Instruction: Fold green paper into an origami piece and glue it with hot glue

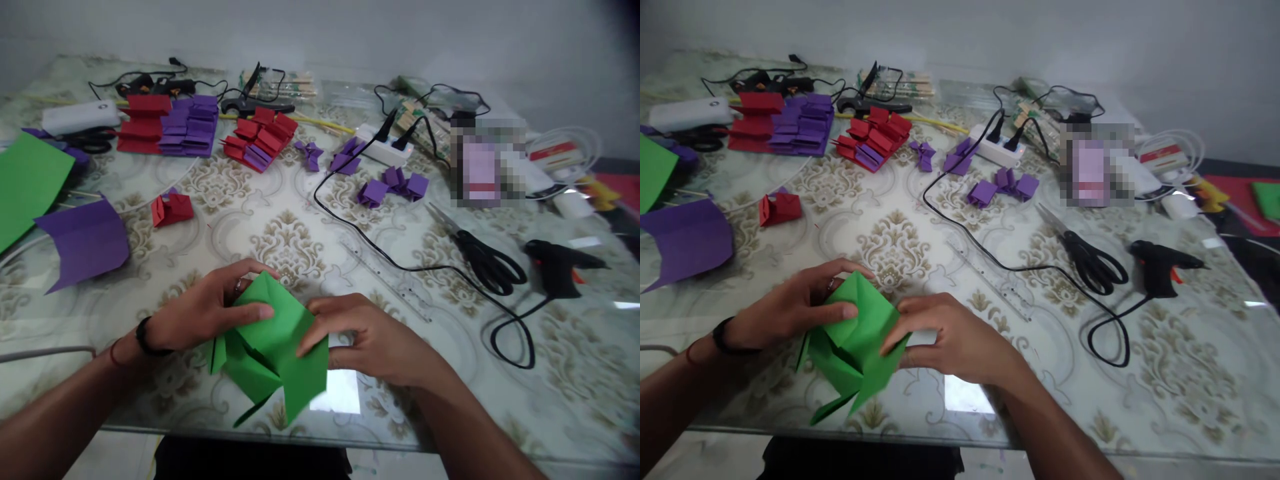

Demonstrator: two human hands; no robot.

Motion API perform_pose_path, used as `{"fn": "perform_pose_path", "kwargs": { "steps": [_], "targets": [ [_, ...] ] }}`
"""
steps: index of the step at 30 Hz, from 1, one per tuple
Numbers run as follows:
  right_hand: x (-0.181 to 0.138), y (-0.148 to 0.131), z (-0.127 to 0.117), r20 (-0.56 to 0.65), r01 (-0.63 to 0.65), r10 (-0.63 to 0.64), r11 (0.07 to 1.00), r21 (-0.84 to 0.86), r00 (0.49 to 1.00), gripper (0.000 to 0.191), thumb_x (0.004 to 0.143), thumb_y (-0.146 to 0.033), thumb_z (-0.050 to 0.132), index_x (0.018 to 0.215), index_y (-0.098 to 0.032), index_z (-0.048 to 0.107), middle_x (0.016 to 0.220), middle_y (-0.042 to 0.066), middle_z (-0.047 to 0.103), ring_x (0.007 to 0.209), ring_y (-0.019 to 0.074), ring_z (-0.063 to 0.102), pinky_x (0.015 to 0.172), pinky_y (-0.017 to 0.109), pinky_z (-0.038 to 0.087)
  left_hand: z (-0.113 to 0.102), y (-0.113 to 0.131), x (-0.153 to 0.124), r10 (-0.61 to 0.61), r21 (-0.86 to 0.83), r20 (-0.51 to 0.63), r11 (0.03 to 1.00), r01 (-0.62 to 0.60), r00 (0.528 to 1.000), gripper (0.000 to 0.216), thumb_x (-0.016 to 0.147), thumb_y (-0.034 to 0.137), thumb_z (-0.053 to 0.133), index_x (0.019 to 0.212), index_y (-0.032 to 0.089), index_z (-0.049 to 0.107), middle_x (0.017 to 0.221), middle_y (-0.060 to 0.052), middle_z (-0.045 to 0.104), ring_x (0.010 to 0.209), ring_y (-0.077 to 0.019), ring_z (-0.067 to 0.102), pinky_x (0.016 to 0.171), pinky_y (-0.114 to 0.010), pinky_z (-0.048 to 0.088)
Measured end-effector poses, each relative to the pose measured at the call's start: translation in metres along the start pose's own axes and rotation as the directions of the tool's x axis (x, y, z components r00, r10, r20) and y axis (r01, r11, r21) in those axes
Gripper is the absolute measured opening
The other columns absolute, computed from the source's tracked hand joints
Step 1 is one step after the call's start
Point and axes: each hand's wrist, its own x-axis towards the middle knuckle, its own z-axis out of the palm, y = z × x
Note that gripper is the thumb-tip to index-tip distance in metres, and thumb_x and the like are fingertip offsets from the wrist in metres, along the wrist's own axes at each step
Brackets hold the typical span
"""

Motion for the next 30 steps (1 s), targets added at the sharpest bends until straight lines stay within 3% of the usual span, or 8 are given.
{"fn": "perform_pose_path", "kwargs": {
  "steps": [5, 10, 14, 16, 19, 23, 27, 30],
  "targets": [
    [0.003, 0.000, 0.003, -0.099, -0.007, 0.009, 1.000, 0.028, 0.995, 0.025, 0.092, -0.041, 0.082, 0.080, -0.019, 0.080, 0.075, 0.000, 0.065, 0.069, 0.0120, 0.061, 0.062, 0.024, 0.045, 0.007, -0.001, -0.002, 0.066, 0.011, -0.024, 0.998, -0.066, 0.997, 0.058, 0.088, 0.030, 0.079, 0.141, 0.024, 0.054, 0.090, 0.002, 0.066, 0.081, -0.0151, 0.064, 0.068, -0.023, 0.053],
    [0.005, -0.003, 0.007, -0.165, -0.159, 0.157, 0.987, 0.001, 0.974, 0.028, 0.089, -0.036, 0.085, 0.075, -0.018, 0.069, 0.075, -0.002, 0.060, 0.068, 0.0110, 0.055, 0.061, 0.024, 0.041, 0.014, -0.003, -0.003, 0.069, 0.026, -0.094, 0.997, -0.067, 0.993, 0.051, 0.089, 0.033, 0.078, 0.136, 0.024, 0.059, 0.095, 0.001, 0.068, 0.084, -0.0161, 0.065, 0.071, -0.024, 0.055],
    [0.002, -0.005, 0.011, -0.191, -0.292, 0.308, 0.951, 0.104, 0.932, 0.022, 0.087, -0.031, 0.085, 0.096, -0.022, 0.067, 0.082, -0.003, 0.063, 0.071, 0.0125, 0.055, 0.062, 0.024, 0.043, 0.017, 0.000, -0.003, 0.012, -0.045, -0.106, 0.999, -0.017, 0.994, 0.054, 0.088, 0.037, 0.080, 0.136, 0.025, 0.058, 0.088, 0.002, 0.065, 0.079, -0.0153, 0.063, 0.067, -0.023, 0.054],
    [0.001, -0.005, 0.012, -0.196, -0.297, 0.325, 0.941, 0.160, 0.925, 0.030, 0.088, -0.028, 0.083, 0.111, -0.026, 0.064, 0.084, -0.004, 0.061, 0.076, 0.0133, 0.056, 0.067, 0.024, 0.046, 0.017, 0.001, -0.004, -0.013, -0.100, -0.098, 0.995, 0.003, 0.995, 0.056, 0.086, 0.036, 0.081, 0.135, 0.024, 0.058, 0.091, 0.002, 0.067, 0.080, -0.0159, 0.064, 0.069, -0.025, 0.054],
    [0.000, -0.004, 0.013, -0.211, -0.298, 0.333, 0.937, 0.181, 0.919, 0.046, 0.088, -0.024, 0.081, 0.128, -0.031, 0.060, 0.082, -0.007, 0.055, 0.079, 0.0130, 0.056, 0.074, 0.024, 0.048, 0.017, 0.001, -0.005, -0.075, -0.141, -0.048, 0.988, 0.067, 0.996, 0.045, 0.083, 0.038, 0.084, 0.119, 0.020, 0.064, 0.096, -0.002, 0.071, 0.086, -0.0185, 0.067, 0.073, -0.028, 0.056],
    [0.001, -0.004, 0.015, -0.218, -0.316, 0.348, 0.933, 0.171, 0.912, 0.052, 0.087, -0.023, 0.081, 0.133, -0.033, 0.060, 0.082, -0.007, 0.055, 0.079, 0.0126, 0.056, 0.075, 0.024, 0.048, 0.017, -0.005, -0.004, -0.130, -0.052, -0.058, 0.991, 0.127, 0.990, 0.038, 0.080, 0.043, 0.086, 0.101, 0.018, 0.067, 0.091, -0.002, 0.072, 0.081, -0.0187, 0.067, 0.068, -0.027, 0.054],
    [0.004, -0.004, 0.016, -0.262, -0.350, 0.397, 0.913, 0.207, 0.880, 0.039, 0.091, -0.034, 0.079, 0.126, -0.026, 0.065, 0.086, -0.004, 0.065, 0.076, 0.0130, 0.060, 0.071, 0.025, 0.049, 0.017, -0.009, -0.003, -0.067, -0.020, -0.164, 0.998, 0.065, 0.984, 0.034, 0.081, 0.041, 0.085, 0.102, 0.020, 0.068, 0.089, -0.001, 0.072, 0.079, -0.0181, 0.066, 0.068, -0.027, 0.055],
    [0.007, -0.003, 0.016, -0.278, -0.374, 0.436, 0.893, 0.249, 0.856, 0.029, 0.094, -0.047, 0.074, 0.093, -0.018, 0.070, 0.074, -0.001, 0.064, 0.069, 0.0133, 0.060, 0.064, 0.025, 0.047, 0.016, -0.009, -0.002, -0.009, 0.015, -0.274, 1.000, 0.014, 0.962, 0.038, 0.081, 0.039, 0.085, 0.110, 0.023, 0.068, 0.095, -0.001, 0.073, 0.085, -0.0190, 0.067, 0.073, -0.028, 0.057]
  ]
}}
